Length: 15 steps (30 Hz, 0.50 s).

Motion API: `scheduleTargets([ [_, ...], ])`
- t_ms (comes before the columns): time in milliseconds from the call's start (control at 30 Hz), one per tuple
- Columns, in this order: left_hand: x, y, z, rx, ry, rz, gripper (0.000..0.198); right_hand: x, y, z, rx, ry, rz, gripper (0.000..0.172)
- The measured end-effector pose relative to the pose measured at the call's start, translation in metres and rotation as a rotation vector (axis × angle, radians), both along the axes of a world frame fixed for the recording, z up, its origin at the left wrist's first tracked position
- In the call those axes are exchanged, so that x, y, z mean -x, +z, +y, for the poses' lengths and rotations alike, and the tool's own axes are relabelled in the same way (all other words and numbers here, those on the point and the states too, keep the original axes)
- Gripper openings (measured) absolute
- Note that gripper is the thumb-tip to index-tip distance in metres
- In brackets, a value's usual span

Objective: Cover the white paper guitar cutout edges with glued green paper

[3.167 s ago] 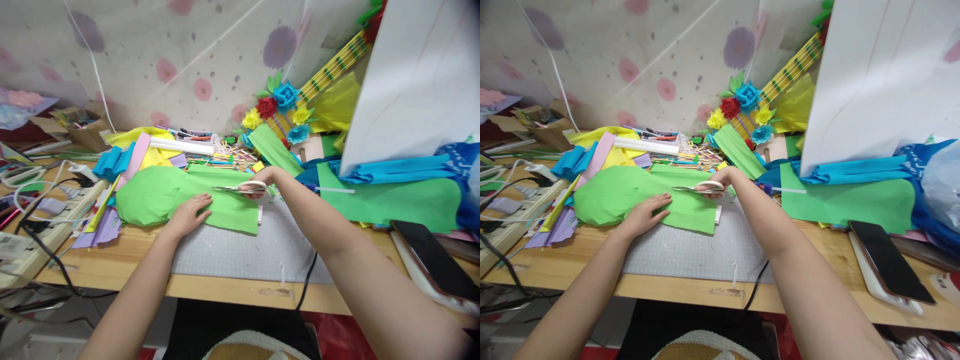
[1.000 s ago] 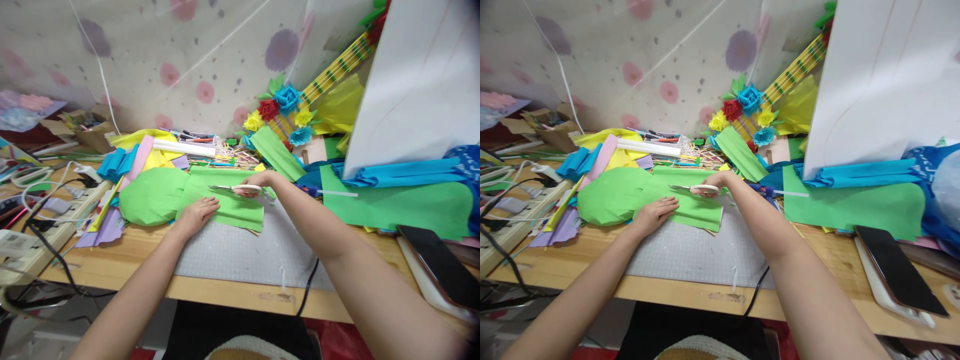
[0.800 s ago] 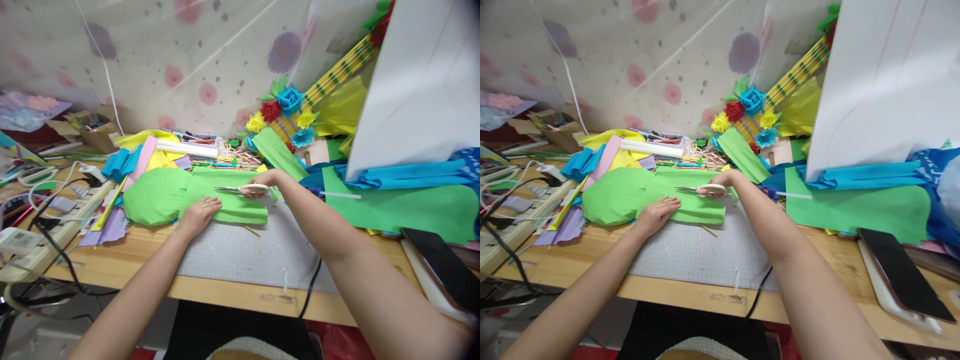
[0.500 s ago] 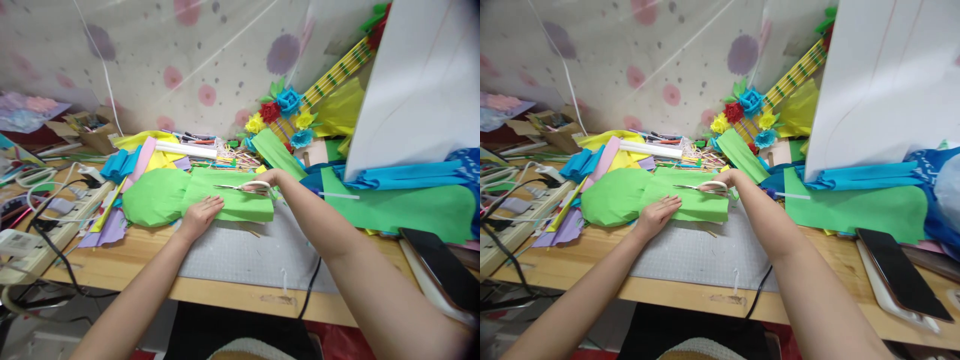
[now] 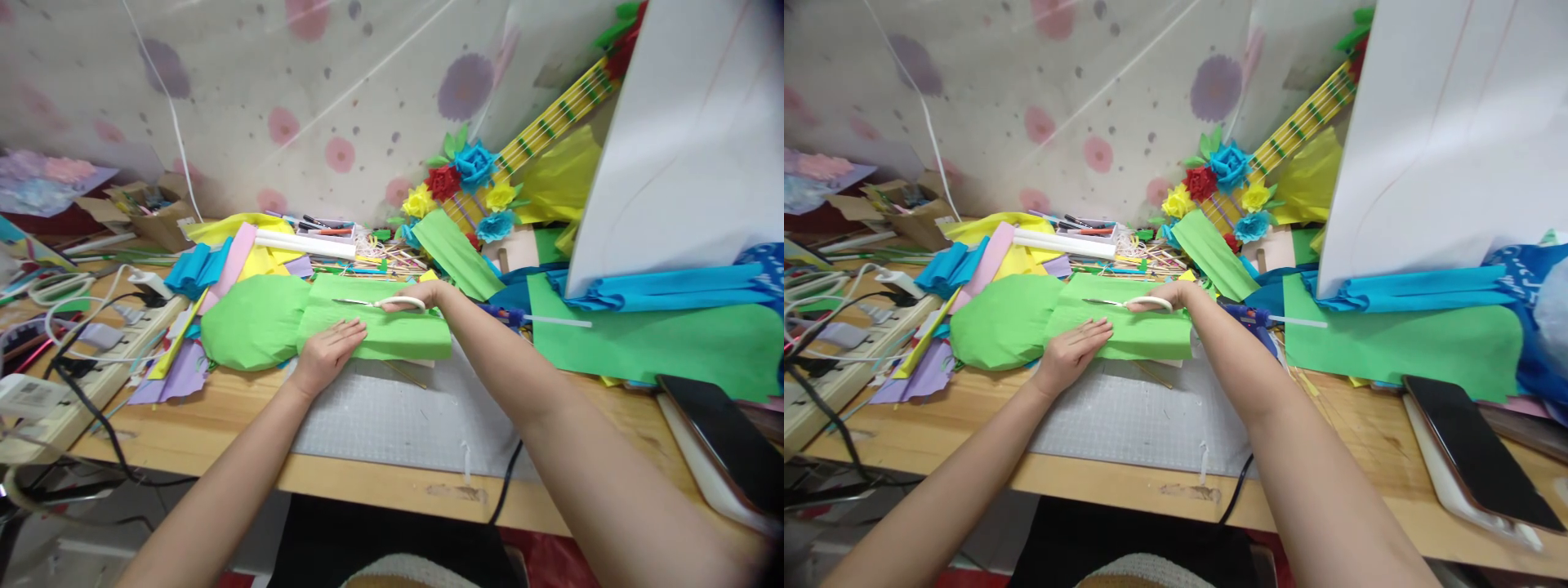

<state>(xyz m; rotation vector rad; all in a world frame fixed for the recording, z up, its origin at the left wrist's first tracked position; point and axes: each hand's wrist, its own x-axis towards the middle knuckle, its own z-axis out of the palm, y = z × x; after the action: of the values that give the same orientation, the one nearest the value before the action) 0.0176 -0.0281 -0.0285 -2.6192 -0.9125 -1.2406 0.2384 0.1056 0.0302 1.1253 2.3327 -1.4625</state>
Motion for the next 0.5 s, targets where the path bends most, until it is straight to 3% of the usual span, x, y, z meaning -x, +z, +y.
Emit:
scheduleTargets([
  [167, -0.001, 0.002, -0.001, -0.009, 0.001, -0.004, 0.027, -0.001, 0.001, 0.001, -0.005, -0.027, -0.002, 0.064],
  [500, -0.001, 0.004, -0.003, -0.033, -0.024, 0.021, 0.028, 0.016, 0.004, 0.007, 0.205, 0.070, -0.080, 0.060],
])
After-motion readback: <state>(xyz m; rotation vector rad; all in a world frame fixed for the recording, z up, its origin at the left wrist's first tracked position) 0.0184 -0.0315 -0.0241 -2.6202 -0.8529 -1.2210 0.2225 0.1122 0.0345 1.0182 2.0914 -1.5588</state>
